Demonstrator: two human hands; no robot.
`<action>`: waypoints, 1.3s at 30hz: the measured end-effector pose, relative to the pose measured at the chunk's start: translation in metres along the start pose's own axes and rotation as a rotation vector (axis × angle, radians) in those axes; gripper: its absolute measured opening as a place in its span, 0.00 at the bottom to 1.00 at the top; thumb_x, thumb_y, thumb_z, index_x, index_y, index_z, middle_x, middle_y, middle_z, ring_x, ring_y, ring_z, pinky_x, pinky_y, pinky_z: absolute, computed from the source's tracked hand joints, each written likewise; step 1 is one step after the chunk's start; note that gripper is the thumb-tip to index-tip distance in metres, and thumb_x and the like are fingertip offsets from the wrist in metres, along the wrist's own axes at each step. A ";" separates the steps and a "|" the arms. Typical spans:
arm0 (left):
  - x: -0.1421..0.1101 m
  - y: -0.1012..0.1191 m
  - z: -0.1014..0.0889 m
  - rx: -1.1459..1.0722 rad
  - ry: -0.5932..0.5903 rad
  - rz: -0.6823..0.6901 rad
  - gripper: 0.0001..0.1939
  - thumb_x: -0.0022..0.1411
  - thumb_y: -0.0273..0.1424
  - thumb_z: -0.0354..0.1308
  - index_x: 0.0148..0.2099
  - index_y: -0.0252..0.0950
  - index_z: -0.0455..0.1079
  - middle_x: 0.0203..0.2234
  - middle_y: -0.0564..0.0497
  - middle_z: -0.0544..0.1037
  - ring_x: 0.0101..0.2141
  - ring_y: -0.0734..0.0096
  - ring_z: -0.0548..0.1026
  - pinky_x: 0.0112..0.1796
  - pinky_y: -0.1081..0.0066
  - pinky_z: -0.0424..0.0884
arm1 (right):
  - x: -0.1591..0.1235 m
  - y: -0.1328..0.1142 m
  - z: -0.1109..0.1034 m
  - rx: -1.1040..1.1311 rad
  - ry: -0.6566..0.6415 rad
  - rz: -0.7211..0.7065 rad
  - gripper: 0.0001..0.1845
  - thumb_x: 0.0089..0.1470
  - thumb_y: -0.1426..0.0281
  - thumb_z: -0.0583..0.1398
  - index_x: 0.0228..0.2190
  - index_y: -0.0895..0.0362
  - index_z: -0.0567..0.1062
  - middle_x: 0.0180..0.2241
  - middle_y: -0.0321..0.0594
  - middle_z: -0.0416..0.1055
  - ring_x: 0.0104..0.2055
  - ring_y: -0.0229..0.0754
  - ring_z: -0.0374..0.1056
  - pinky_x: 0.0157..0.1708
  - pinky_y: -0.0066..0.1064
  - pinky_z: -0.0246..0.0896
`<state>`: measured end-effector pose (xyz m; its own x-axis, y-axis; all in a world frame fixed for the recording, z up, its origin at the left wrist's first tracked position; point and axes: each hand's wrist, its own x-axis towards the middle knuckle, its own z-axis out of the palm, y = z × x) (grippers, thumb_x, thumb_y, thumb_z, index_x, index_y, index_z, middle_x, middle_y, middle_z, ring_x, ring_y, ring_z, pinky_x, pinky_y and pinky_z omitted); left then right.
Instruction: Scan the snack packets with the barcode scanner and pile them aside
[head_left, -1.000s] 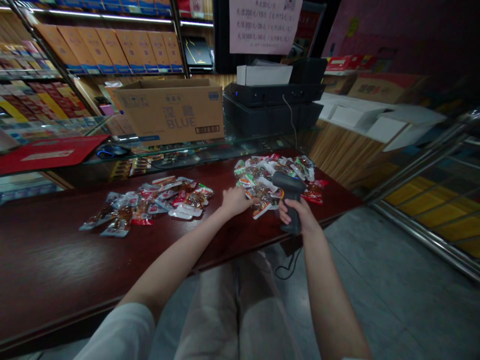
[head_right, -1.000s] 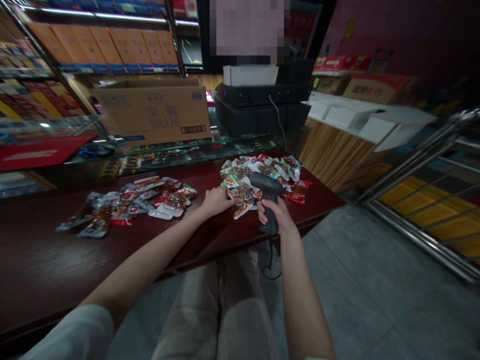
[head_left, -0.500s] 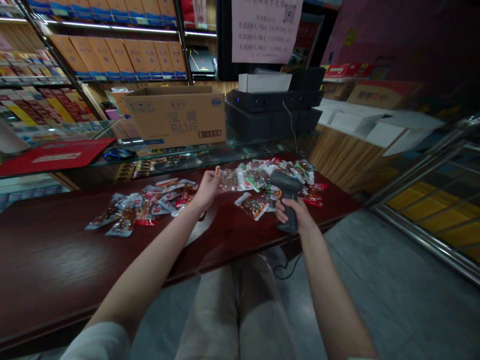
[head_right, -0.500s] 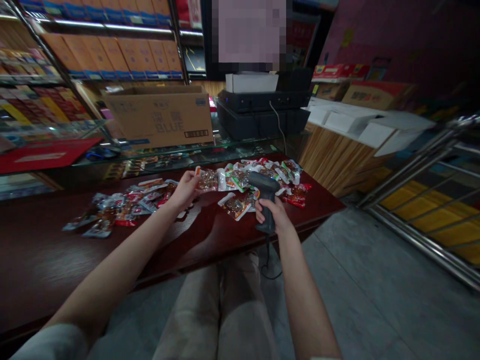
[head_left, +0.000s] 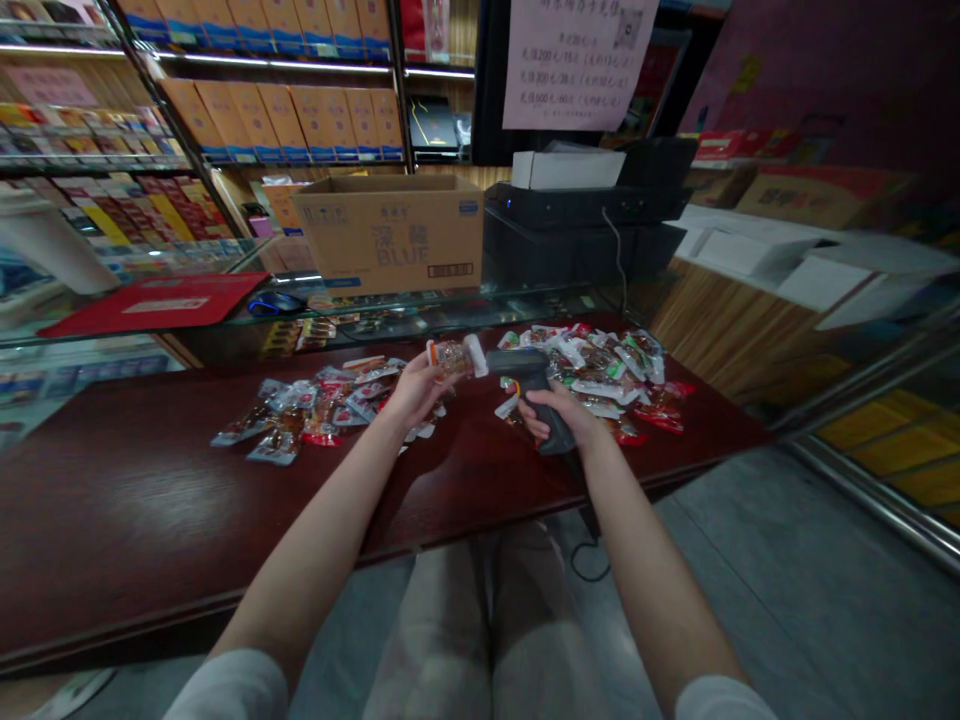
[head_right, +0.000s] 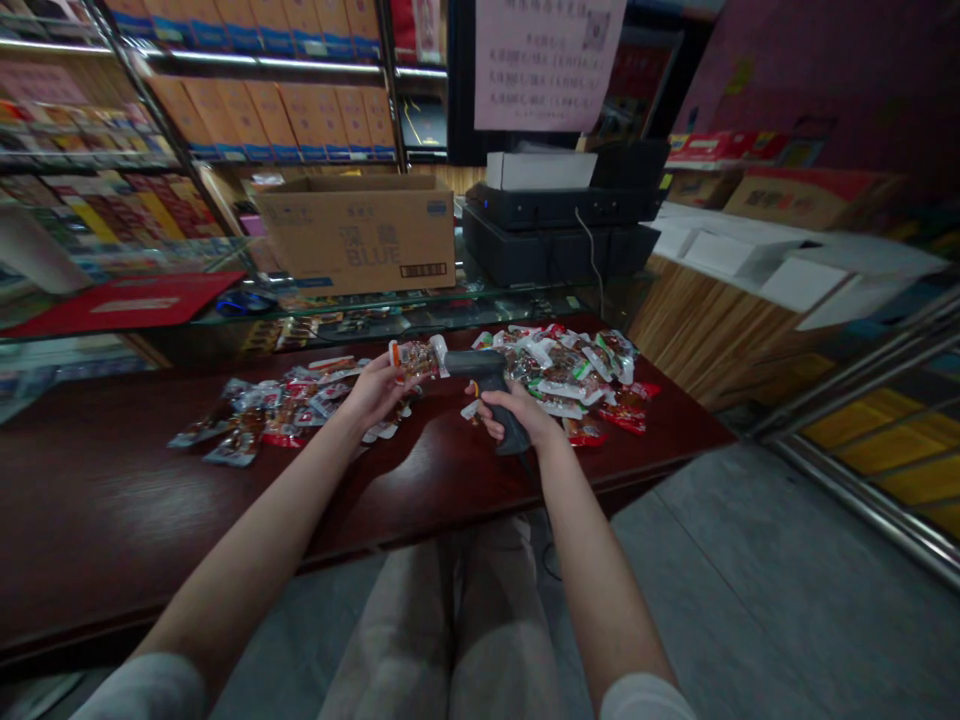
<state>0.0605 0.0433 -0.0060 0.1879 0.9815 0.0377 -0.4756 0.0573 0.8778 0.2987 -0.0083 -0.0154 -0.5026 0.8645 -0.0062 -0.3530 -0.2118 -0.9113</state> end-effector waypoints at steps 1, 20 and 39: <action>0.000 0.000 -0.001 0.007 -0.007 -0.006 0.20 0.45 0.19 0.57 0.43 0.32 0.71 0.41 0.45 0.79 0.48 0.62 0.76 0.56 0.52 0.67 | 0.000 0.002 0.000 -0.002 -0.002 0.003 0.15 0.50 0.65 0.63 0.38 0.58 0.68 0.20 0.28 0.64 0.13 0.29 0.53 0.12 0.22 0.47; -0.006 -0.003 0.009 0.159 -0.104 -0.074 0.22 0.44 0.21 0.57 0.46 0.31 0.72 0.40 0.44 0.80 0.43 0.62 0.78 0.50 0.58 0.72 | -0.008 0.006 0.004 -0.015 0.057 -0.008 0.15 0.47 0.66 0.65 0.34 0.57 0.66 0.18 0.26 0.63 0.12 0.28 0.53 0.12 0.22 0.49; -0.020 0.019 -0.024 2.006 0.223 0.402 0.20 0.64 0.27 0.45 0.53 0.35 0.73 0.57 0.37 0.71 0.64 0.46 0.57 0.62 0.37 0.39 | -0.018 -0.008 -0.017 0.208 0.170 -0.276 0.15 0.48 0.66 0.62 0.39 0.55 0.67 0.18 0.25 0.58 0.12 0.28 0.46 0.11 0.21 0.45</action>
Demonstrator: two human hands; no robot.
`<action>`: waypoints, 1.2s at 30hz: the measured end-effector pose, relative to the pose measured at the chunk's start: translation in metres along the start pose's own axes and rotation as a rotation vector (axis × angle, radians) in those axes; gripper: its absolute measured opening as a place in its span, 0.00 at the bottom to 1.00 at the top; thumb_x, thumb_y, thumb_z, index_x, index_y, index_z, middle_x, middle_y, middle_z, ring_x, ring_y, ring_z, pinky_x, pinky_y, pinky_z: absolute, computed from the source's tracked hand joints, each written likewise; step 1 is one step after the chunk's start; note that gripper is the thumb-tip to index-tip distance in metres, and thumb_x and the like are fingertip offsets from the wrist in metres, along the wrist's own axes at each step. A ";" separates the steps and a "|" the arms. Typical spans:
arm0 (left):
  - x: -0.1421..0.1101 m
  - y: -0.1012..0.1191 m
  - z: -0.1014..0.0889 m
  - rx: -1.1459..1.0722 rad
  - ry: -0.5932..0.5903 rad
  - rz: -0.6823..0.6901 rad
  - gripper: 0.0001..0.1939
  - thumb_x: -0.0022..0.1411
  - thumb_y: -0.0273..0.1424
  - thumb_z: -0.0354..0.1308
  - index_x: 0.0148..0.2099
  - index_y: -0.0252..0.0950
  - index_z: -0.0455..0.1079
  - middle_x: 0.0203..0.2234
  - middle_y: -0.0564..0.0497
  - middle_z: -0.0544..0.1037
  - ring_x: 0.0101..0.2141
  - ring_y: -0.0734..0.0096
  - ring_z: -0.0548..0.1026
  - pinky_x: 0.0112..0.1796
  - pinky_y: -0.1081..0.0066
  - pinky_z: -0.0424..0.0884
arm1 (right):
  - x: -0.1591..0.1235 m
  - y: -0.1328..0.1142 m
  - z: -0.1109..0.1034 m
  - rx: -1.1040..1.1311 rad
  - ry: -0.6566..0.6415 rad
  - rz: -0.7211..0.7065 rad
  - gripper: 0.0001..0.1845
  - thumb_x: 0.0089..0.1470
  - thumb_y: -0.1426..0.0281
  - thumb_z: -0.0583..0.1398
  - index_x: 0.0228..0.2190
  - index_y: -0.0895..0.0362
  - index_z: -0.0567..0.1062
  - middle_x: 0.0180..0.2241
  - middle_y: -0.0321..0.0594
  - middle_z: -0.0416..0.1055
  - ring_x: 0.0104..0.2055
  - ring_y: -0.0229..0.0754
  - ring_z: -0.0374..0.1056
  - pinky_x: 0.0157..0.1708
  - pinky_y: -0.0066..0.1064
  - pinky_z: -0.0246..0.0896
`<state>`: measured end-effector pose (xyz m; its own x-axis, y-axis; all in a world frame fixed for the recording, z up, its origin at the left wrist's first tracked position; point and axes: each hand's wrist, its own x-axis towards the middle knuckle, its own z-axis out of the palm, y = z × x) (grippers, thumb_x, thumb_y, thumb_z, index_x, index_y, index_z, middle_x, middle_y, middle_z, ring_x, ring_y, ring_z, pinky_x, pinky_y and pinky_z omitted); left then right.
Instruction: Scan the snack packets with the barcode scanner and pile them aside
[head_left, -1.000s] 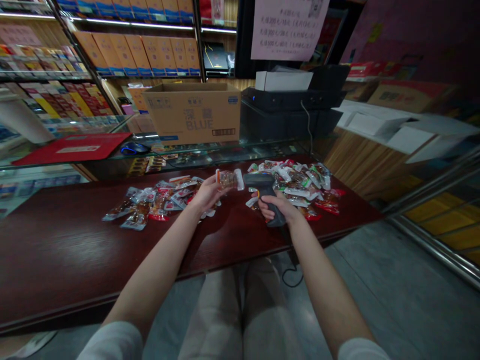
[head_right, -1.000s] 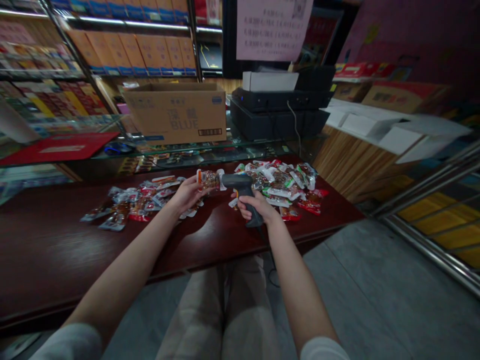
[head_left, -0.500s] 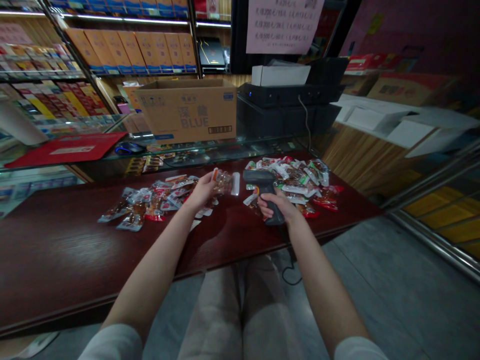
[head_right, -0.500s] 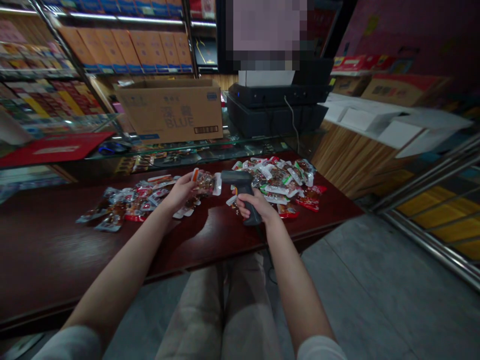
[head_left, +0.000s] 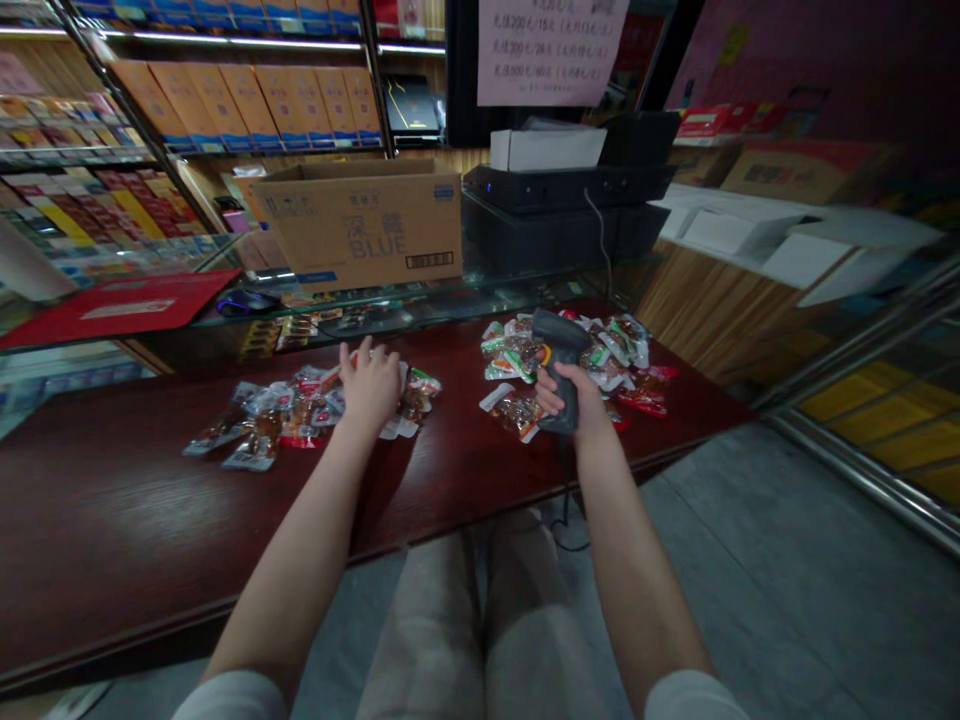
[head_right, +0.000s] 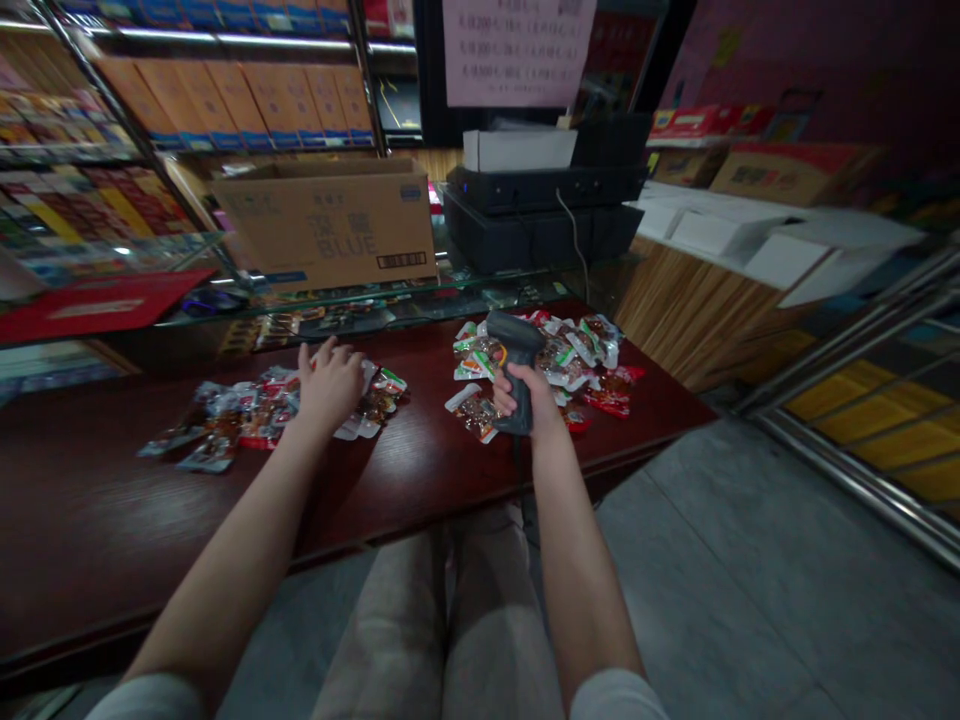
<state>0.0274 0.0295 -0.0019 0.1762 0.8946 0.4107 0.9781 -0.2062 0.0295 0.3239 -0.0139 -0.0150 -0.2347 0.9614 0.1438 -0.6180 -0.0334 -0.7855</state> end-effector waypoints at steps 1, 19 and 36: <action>-0.001 -0.001 0.004 0.012 -0.042 0.005 0.19 0.65 0.28 0.45 0.51 0.35 0.74 0.53 0.37 0.74 0.62 0.45 0.60 0.62 0.36 0.41 | 0.000 -0.001 -0.002 -0.002 0.009 -0.008 0.15 0.48 0.66 0.62 0.39 0.55 0.67 0.19 0.25 0.58 0.12 0.28 0.46 0.11 0.22 0.45; 0.054 0.152 0.032 -0.385 -0.334 0.151 0.31 0.61 0.44 0.57 0.60 0.30 0.62 0.54 0.33 0.70 0.54 0.49 0.70 0.51 0.58 0.66 | -0.025 -0.027 -0.053 -0.075 0.127 -0.024 0.15 0.47 0.65 0.64 0.37 0.55 0.68 0.19 0.27 0.61 0.13 0.28 0.50 0.12 0.22 0.46; 0.063 0.122 0.038 -1.573 -0.434 -0.252 0.16 0.47 0.28 0.64 0.37 0.36 0.62 0.27 0.55 0.73 0.28 0.71 0.75 0.32 0.70 0.72 | -0.026 -0.022 -0.054 -0.087 0.135 -0.013 0.17 0.48 0.63 0.64 0.38 0.55 0.66 0.19 0.26 0.62 0.13 0.28 0.52 0.12 0.21 0.49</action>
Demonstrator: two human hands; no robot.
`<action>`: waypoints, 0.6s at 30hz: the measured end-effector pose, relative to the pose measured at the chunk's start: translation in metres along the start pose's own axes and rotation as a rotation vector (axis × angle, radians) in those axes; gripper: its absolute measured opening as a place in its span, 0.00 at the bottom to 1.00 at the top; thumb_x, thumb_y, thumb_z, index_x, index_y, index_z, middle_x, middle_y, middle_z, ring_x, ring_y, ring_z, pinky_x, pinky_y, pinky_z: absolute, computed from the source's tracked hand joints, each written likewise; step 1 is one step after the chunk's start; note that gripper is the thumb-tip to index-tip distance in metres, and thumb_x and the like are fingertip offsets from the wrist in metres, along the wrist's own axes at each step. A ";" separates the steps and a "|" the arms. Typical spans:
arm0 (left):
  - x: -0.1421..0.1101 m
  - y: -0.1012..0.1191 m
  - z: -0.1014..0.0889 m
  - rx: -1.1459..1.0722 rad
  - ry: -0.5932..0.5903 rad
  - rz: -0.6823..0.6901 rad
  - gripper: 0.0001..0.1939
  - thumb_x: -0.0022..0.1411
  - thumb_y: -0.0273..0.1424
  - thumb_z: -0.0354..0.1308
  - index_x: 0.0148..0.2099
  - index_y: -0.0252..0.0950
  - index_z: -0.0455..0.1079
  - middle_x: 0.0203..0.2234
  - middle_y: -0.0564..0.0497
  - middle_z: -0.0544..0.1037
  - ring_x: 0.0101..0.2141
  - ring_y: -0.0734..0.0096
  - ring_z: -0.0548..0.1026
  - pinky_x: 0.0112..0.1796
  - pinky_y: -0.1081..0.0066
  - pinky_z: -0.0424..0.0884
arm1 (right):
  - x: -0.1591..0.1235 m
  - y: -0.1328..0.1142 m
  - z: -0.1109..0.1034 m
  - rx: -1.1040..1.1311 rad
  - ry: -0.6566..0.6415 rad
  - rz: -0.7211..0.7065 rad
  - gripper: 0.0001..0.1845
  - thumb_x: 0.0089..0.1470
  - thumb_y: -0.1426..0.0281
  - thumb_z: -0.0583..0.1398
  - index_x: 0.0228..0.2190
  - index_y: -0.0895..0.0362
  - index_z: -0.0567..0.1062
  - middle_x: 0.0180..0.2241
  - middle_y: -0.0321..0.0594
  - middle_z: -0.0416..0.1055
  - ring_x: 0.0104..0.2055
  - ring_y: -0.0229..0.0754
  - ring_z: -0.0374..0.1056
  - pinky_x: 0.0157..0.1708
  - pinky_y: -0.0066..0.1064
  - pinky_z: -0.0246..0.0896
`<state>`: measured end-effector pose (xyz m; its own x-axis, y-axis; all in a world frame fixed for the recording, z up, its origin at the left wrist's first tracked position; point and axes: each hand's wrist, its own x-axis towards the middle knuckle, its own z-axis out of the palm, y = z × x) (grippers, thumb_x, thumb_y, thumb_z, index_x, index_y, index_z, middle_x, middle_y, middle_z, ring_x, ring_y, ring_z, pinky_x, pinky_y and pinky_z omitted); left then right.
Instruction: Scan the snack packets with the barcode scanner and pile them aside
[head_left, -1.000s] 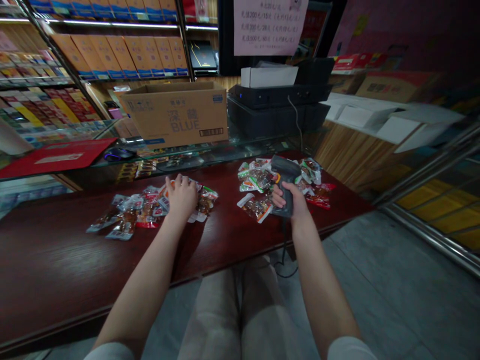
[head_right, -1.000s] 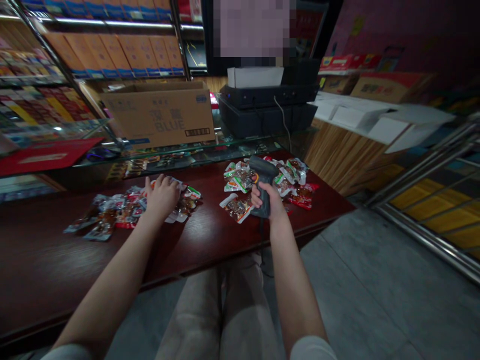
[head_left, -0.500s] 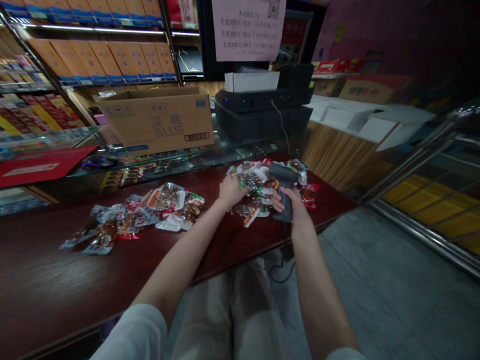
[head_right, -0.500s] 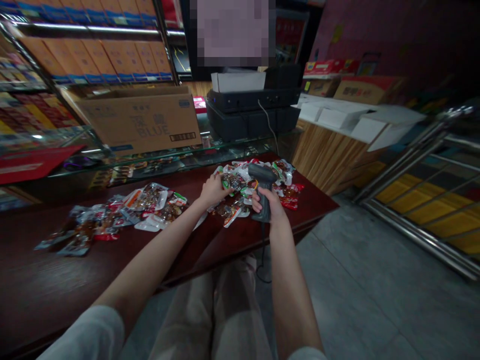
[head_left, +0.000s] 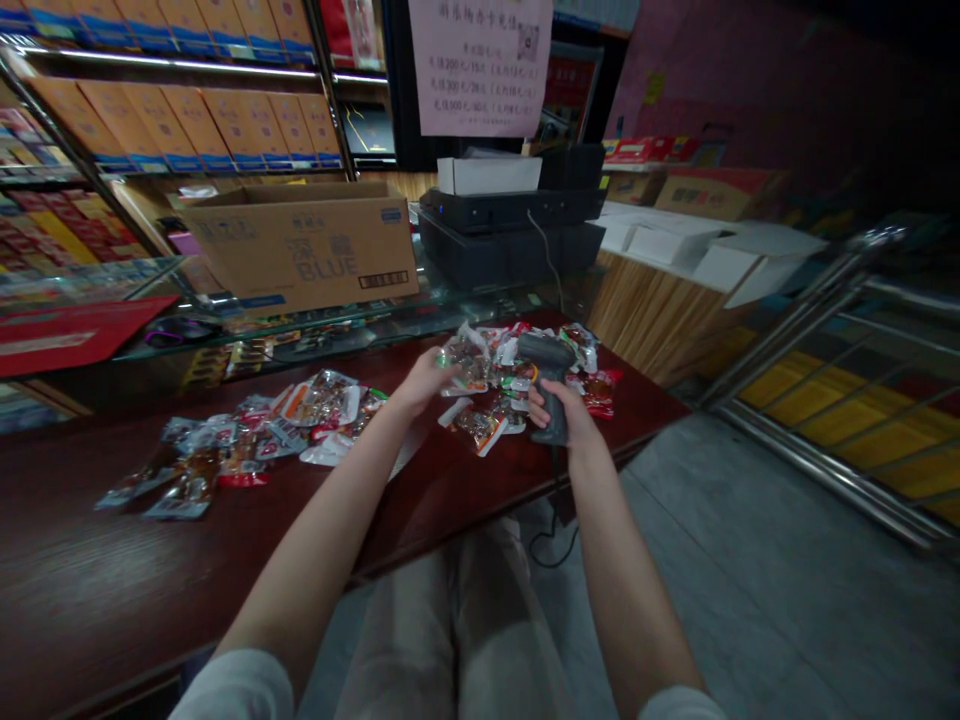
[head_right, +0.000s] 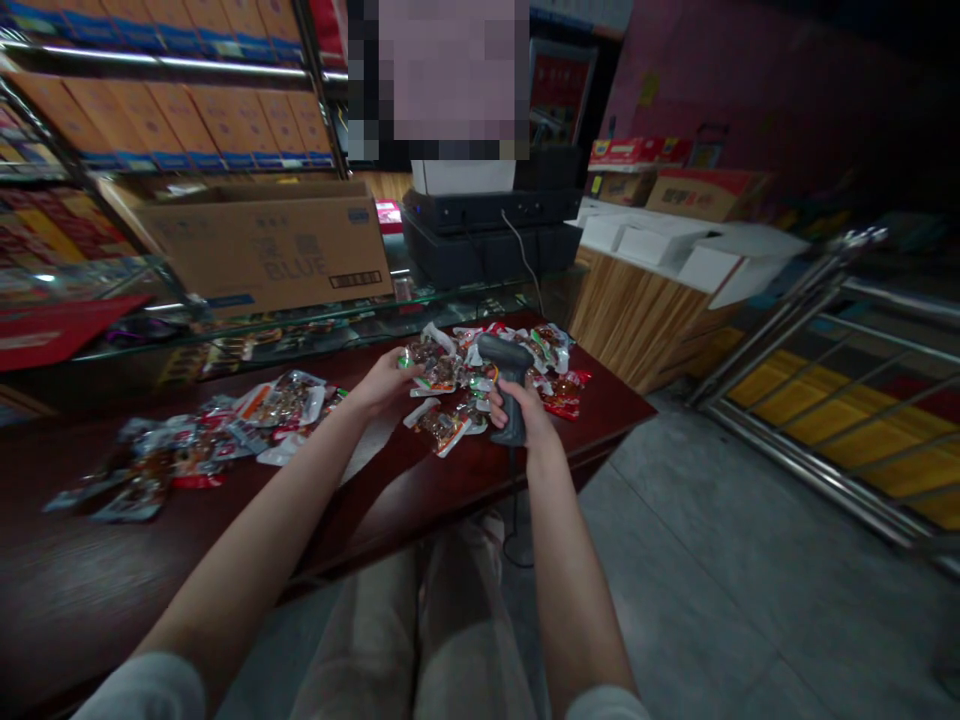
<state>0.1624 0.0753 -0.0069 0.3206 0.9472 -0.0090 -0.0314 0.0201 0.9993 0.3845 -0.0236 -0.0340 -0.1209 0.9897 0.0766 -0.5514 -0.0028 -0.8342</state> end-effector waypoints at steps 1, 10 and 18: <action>-0.006 0.003 -0.005 -0.032 0.003 0.023 0.18 0.46 0.29 0.66 0.36 0.37 0.61 0.25 0.57 0.71 0.27 0.73 0.74 0.30 0.72 0.72 | -0.001 0.000 0.001 -0.007 -0.013 0.002 0.16 0.48 0.63 0.64 0.37 0.54 0.65 0.19 0.26 0.62 0.13 0.29 0.52 0.12 0.21 0.49; -0.045 0.017 -0.058 -0.104 0.068 0.135 0.25 0.44 0.42 0.70 0.36 0.36 0.61 0.27 0.58 0.70 0.28 0.77 0.71 0.32 0.73 0.71 | -0.007 0.016 0.048 -0.068 -0.141 0.035 0.16 0.48 0.63 0.64 0.31 0.55 0.63 0.19 0.27 0.61 0.13 0.28 0.52 0.12 0.22 0.48; -0.051 0.002 -0.103 -0.098 0.177 0.175 0.17 0.54 0.42 0.62 0.36 0.37 0.59 0.26 0.59 0.65 0.24 0.80 0.65 0.27 0.77 0.65 | 0.014 0.030 0.085 -0.208 -0.256 0.215 0.17 0.49 0.62 0.64 0.38 0.57 0.67 0.19 0.27 0.64 0.13 0.29 0.56 0.12 0.22 0.51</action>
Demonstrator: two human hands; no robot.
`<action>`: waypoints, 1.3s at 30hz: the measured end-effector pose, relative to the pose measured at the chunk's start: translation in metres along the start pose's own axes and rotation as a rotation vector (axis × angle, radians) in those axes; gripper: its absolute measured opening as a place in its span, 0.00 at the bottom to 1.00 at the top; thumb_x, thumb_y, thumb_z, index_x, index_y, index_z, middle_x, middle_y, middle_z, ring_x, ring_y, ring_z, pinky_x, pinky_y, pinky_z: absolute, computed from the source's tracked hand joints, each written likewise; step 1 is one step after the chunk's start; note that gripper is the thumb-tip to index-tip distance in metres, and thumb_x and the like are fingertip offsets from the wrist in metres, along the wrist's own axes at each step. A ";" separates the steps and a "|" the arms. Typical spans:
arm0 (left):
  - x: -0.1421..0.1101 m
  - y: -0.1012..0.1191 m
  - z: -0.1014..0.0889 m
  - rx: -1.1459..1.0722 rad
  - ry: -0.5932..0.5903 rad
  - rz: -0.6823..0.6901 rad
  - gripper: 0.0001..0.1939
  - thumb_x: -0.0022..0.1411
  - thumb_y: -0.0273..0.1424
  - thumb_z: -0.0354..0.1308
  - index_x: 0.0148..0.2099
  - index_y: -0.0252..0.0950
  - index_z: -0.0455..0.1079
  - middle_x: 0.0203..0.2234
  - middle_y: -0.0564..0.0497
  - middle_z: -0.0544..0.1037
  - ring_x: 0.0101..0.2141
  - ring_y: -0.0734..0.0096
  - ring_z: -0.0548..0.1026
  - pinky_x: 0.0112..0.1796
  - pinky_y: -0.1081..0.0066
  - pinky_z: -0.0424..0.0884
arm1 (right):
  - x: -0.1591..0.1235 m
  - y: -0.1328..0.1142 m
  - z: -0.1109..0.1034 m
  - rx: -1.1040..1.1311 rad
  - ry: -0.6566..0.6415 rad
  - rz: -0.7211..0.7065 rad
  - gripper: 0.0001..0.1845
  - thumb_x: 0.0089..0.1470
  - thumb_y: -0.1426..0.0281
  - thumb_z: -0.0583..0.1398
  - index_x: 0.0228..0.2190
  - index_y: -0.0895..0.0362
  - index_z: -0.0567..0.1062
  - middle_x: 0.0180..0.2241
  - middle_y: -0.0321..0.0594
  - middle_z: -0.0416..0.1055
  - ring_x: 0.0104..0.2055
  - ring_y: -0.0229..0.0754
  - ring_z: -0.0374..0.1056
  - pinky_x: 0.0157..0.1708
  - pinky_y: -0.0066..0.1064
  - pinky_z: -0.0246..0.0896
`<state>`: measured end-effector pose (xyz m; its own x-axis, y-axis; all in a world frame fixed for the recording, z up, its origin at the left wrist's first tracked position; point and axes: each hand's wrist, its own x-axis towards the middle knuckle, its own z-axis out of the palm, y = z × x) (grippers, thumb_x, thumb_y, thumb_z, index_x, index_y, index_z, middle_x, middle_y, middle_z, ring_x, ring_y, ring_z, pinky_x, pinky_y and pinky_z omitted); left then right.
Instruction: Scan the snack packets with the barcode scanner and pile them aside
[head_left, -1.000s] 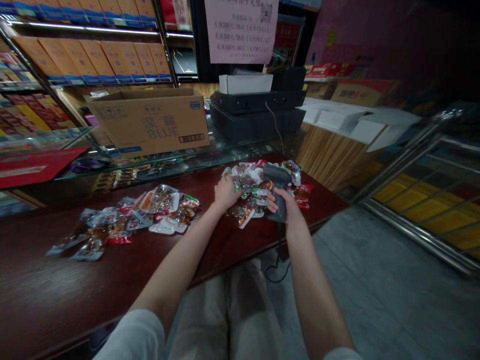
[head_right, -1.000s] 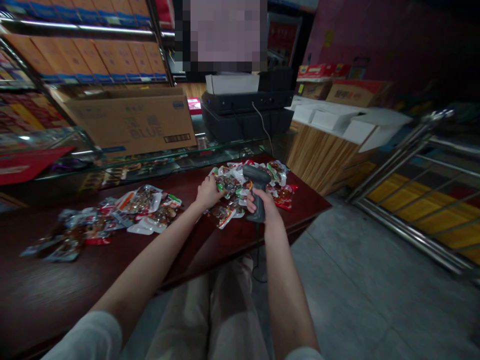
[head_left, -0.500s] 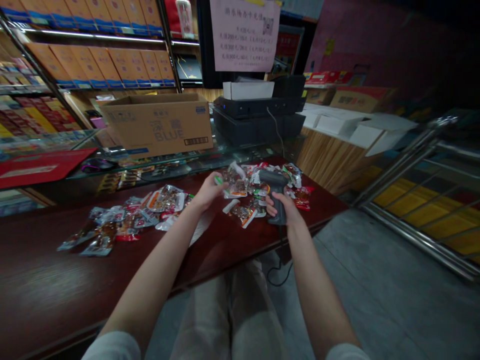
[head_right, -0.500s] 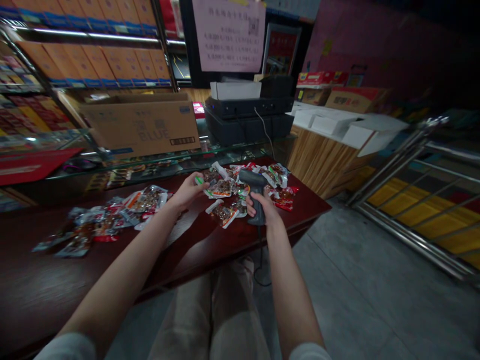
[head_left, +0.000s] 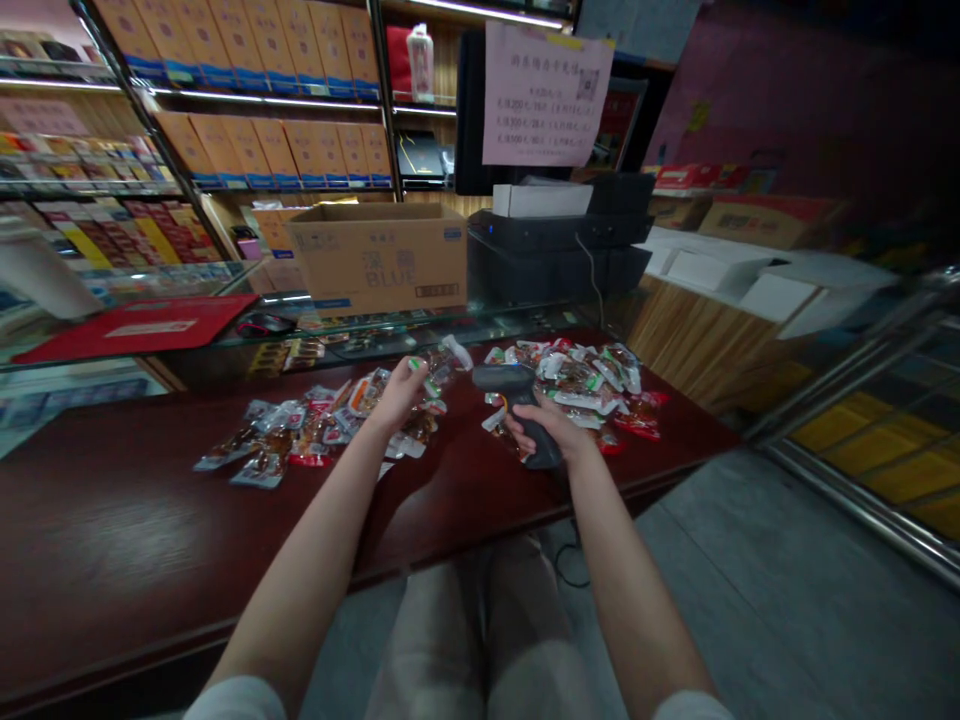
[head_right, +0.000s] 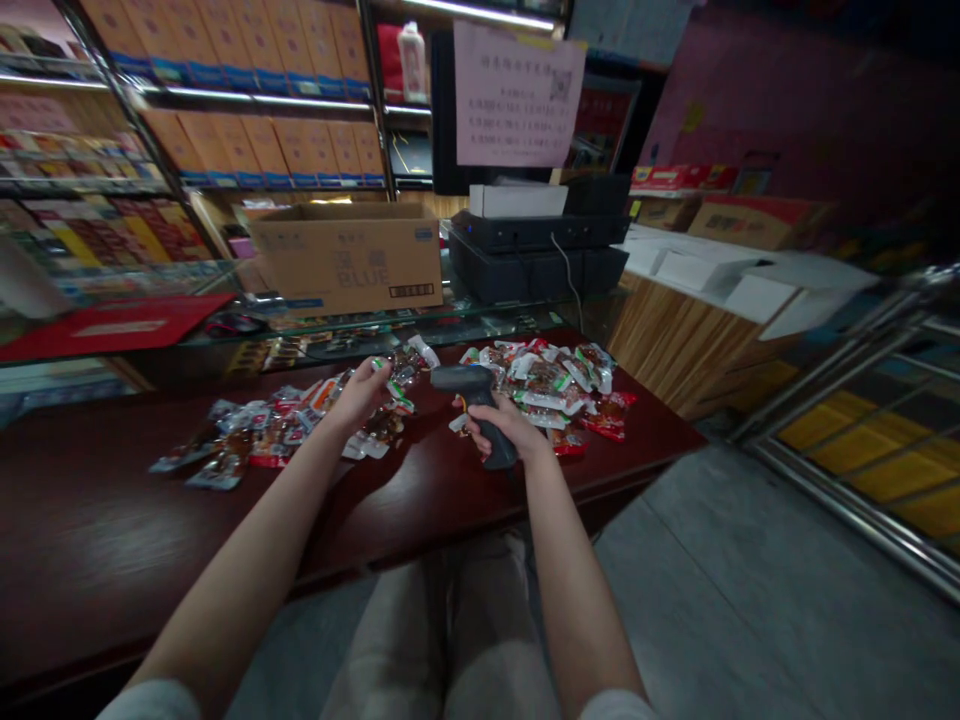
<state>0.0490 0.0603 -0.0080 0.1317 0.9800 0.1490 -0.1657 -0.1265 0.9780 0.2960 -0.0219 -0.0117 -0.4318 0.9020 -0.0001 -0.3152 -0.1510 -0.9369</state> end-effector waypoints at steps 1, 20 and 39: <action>0.000 0.000 -0.003 0.046 0.017 0.012 0.16 0.56 0.41 0.60 0.36 0.37 0.60 0.25 0.59 0.64 0.24 0.80 0.64 0.27 0.77 0.64 | 0.002 0.001 0.000 -0.003 -0.004 0.013 0.18 0.49 0.62 0.64 0.39 0.57 0.68 0.19 0.27 0.64 0.13 0.29 0.55 0.12 0.21 0.50; -0.004 0.005 -0.003 0.401 0.066 0.036 0.07 0.59 0.34 0.54 0.32 0.37 0.61 0.22 0.57 0.64 0.24 0.76 0.64 0.26 0.76 0.61 | -0.002 0.013 -0.003 0.016 0.011 0.006 0.13 0.48 0.65 0.65 0.31 0.56 0.66 0.18 0.27 0.64 0.12 0.29 0.56 0.11 0.22 0.52; -0.030 0.017 0.004 1.574 -0.185 0.418 0.19 0.66 0.35 0.48 0.56 0.43 0.70 0.59 0.43 0.69 0.59 0.52 0.65 0.59 0.51 0.55 | -0.026 -0.004 -0.046 0.200 0.218 -0.274 0.18 0.48 0.62 0.62 0.40 0.54 0.67 0.19 0.26 0.58 0.12 0.28 0.46 0.10 0.23 0.44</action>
<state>0.0465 0.0283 0.0050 0.4634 0.8237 0.3268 0.8666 -0.4982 0.0271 0.3475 -0.0262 -0.0240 -0.1263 0.9812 0.1463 -0.5612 0.0509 -0.8261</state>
